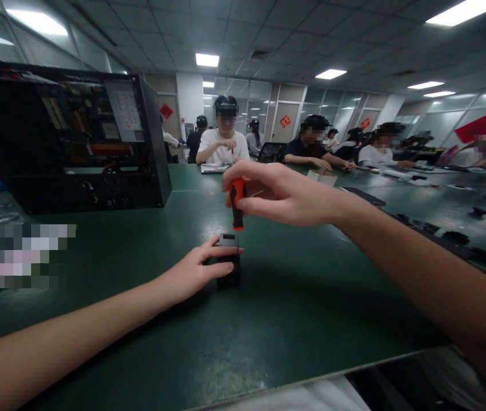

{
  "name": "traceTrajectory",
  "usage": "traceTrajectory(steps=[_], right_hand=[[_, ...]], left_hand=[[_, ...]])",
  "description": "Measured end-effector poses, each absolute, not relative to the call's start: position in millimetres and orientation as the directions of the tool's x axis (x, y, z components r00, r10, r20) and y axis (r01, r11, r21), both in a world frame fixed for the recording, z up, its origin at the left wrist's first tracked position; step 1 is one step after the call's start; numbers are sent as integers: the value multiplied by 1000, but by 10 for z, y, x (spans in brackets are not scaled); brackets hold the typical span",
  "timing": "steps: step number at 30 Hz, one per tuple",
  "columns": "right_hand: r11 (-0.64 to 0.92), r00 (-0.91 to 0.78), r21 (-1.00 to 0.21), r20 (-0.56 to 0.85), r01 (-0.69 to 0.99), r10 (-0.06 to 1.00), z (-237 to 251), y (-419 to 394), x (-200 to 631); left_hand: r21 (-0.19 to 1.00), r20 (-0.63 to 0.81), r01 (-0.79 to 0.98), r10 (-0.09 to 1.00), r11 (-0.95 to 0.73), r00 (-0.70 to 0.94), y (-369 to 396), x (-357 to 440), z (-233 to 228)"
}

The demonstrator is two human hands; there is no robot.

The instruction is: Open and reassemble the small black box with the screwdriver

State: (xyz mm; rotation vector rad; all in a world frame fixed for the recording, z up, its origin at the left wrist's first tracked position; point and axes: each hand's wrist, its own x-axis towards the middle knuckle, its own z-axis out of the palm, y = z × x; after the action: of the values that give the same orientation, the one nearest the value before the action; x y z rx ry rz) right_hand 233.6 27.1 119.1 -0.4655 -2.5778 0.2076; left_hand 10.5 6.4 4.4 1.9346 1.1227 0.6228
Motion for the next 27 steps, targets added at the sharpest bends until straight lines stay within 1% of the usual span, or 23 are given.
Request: traceTrajectory(steps=[2,3,4,6,9,11,15,17,19,22,24,27], right_hand=[[905,-809,-62,427,420,404,1255,330,2344],[890,-817,-5,394,455,420,1291,348,2347],[884,-831,26,355,467,428,1327,357,2346],[896,-859,39,304,443,411,1389,351,2330],[917,-880,67,314,394,355,1443,307,2284],[925,-886,64,321,374,336,1467,265,2269],[956,-940,-18,176,293,292,1518,174,2311],[960,-950,-56,139,275,280,1525,150,2340],[951,-936,-75,170,299,307,1510,152,2359],[931,-888,-75,282,358,364,1472,180,2380],[926,-868,-89,325,368,376,1465,186,2400],[926,-881,-84,287,369,377,1481,151,2431]], left_hand=[[826,35,479,875,-297,483,53,104,8],[830,56,468,880,-304,473,48,106,-16],[839,83,449,888,-307,453,45,109,-43],[862,122,411,908,-297,400,42,116,-88],[861,88,448,936,-243,340,46,120,-97],[824,53,516,938,-235,342,51,111,-56],[769,20,574,908,-281,418,86,68,47],[765,23,572,899,-298,438,132,41,66],[768,5,562,880,-308,475,190,15,62],[771,-21,555,860,-311,511,259,-20,38],[764,5,558,867,-324,498,271,-37,19],[738,56,574,879,-356,474,254,-49,-12]])
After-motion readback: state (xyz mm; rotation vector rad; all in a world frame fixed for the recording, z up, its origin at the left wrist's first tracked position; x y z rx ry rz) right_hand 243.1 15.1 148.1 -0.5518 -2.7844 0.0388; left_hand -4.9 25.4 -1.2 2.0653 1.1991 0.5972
